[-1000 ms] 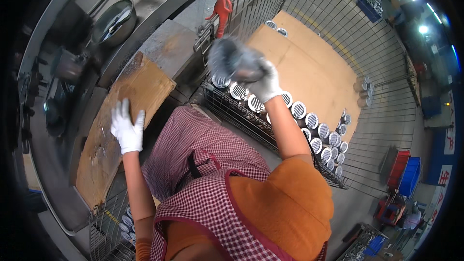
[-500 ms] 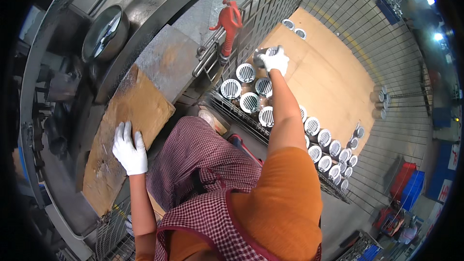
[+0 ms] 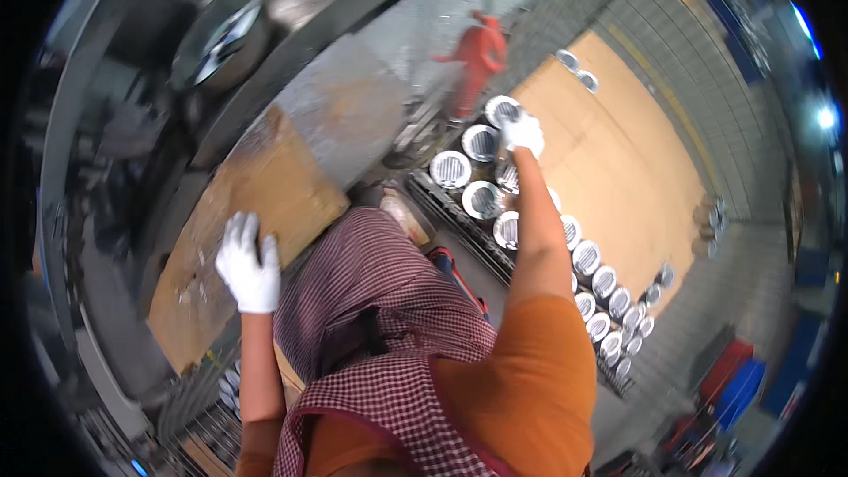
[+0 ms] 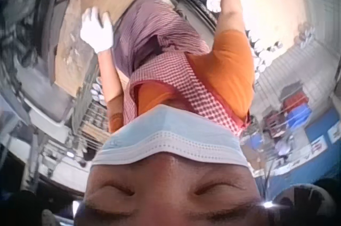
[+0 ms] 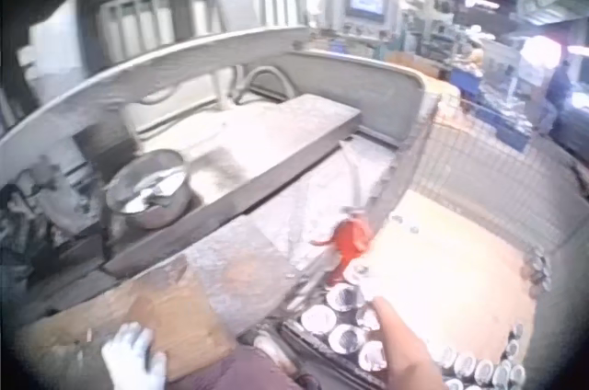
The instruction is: Deburring and inspecting circular metal casting parts at a workshop station.
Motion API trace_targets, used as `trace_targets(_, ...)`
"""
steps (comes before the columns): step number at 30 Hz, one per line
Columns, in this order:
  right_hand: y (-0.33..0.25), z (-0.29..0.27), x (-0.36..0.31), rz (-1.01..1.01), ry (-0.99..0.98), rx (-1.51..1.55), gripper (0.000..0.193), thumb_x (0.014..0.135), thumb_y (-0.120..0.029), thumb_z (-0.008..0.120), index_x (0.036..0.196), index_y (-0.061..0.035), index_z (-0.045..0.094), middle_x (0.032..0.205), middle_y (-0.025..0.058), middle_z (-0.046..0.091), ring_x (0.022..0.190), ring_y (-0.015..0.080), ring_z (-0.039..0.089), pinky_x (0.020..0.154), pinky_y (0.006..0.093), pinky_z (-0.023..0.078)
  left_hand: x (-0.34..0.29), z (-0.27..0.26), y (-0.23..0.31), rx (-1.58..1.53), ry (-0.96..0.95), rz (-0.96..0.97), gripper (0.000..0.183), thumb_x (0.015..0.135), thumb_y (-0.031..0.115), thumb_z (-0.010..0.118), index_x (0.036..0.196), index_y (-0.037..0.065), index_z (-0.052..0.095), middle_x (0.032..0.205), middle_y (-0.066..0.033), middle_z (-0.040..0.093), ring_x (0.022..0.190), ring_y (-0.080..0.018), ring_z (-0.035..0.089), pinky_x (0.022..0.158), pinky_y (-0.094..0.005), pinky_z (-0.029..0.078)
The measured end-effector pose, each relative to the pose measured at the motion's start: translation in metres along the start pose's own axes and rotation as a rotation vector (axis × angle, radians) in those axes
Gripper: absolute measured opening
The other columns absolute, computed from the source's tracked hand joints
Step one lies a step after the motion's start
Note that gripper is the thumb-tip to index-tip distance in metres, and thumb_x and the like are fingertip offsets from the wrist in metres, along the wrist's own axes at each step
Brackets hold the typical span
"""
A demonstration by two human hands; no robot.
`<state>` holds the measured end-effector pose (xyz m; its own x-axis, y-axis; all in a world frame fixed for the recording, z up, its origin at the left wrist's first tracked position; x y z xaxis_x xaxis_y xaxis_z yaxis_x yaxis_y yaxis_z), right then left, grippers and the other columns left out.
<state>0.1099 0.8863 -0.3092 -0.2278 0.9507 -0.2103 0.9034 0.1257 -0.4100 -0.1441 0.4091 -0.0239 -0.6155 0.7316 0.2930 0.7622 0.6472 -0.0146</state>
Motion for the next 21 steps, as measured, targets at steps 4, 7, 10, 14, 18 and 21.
trace_targets(4, -0.014, -0.100, -0.034, -0.186, 0.474, 0.595, 0.048, 0.086, -0.024, 0.065, 0.126, 0.0015, 0.057, 0.120, 0.0211, 0.063, 0.107, 0.0286, 0.062, 0.094, 0.0395, 0.046, 0.007, -0.008, 0.001, -0.062, 0.014, -0.037, 0.041, 0.080, 0.028, 0.068, 0.115, 0.008, 0.063, 0.124, -0.0160, 0.059, 0.118, -0.0345, 0.054, 0.093, -0.0460, 0.043)
trace_targets(7, -0.102, -0.209, -0.117, -0.493, 0.690, 0.727, 0.035, 0.090, -0.014, 0.064, 0.120, 0.0037, 0.060, 0.102, 0.0126, 0.065, 0.093, 0.0175, 0.059, 0.084, 0.0313, 0.047, 0.003, -0.016, -0.007, -0.133, 0.023, -0.089, 0.039, 0.080, 0.032, 0.068, 0.112, 0.009, 0.065, 0.123, -0.0153, 0.061, 0.117, -0.0327, 0.055, 0.091, -0.0452, 0.045)
trace_targets(10, -0.178, -0.265, -0.199, -0.848, 0.844, 0.784, 0.047, 0.088, -0.015, 0.071, 0.128, 0.0023, 0.053, 0.118, 0.0127, 0.058, 0.105, 0.0205, 0.057, 0.084, 0.0352, 0.051, -0.005, -0.024, -0.016, -0.226, 0.088, -0.071, 0.039, 0.081, 0.036, 0.067, 0.110, 0.009, 0.066, 0.118, -0.0135, 0.063, 0.114, -0.0293, 0.058, 0.086, -0.0442, 0.048)
trace_targets(14, -0.271, -0.236, -0.204, -1.166, 0.264, 0.813, 0.032, 0.093, -0.007, 0.061, 0.124, 0.0008, 0.059, 0.122, 0.0141, 0.062, 0.104, 0.0207, 0.061, 0.090, 0.0331, 0.049, -0.036, -0.042, -0.031, -0.332, 0.363, -0.055, 0.035, 0.081, 0.036, 0.066, 0.106, 0.010, 0.066, 0.112, -0.0107, 0.065, 0.104, -0.0281, 0.062, 0.081, -0.0430, 0.048)
trace_targets(18, -0.269, -0.182, -0.140, -0.748, 0.218, 0.253, 0.034, 0.097, -0.023, 0.053, 0.120, -0.0006, 0.063, 0.113, 0.0114, 0.068, 0.095, 0.0186, 0.065, 0.083, 0.0310, 0.050, -0.105, -0.075, -0.049, -0.393, 0.601, -0.090, 0.029, 0.076, 0.028, 0.072, 0.100, 0.013, 0.066, 0.101, -0.0043, 0.064, 0.090, -0.0226, 0.061, 0.077, -0.0389, 0.044)
trace_targets(21, -0.288, -0.186, -0.164, -0.788, 0.077, 0.145, 0.034, 0.097, -0.024, 0.048, 0.120, -0.0051, 0.065, 0.109, 0.0038, 0.069, 0.079, 0.0121, 0.059, 0.068, 0.0267, 0.046, -0.174, -0.071, -0.090, -0.289, 0.605, -0.283, 0.017, 0.076, 0.025, 0.072, 0.088, 0.014, 0.067, 0.090, -0.0011, 0.065, 0.078, -0.0208, 0.061, 0.069, -0.0381, 0.042)
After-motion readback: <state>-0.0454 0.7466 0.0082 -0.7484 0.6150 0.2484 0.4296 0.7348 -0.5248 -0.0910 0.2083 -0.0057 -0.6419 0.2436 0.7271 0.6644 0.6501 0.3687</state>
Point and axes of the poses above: each hand's wrist, its own x-axis towards the middle knuckle, its own z-axis out of the palm, y = z × x, the point moved 10 cm from there along x, towards the middle knuckle
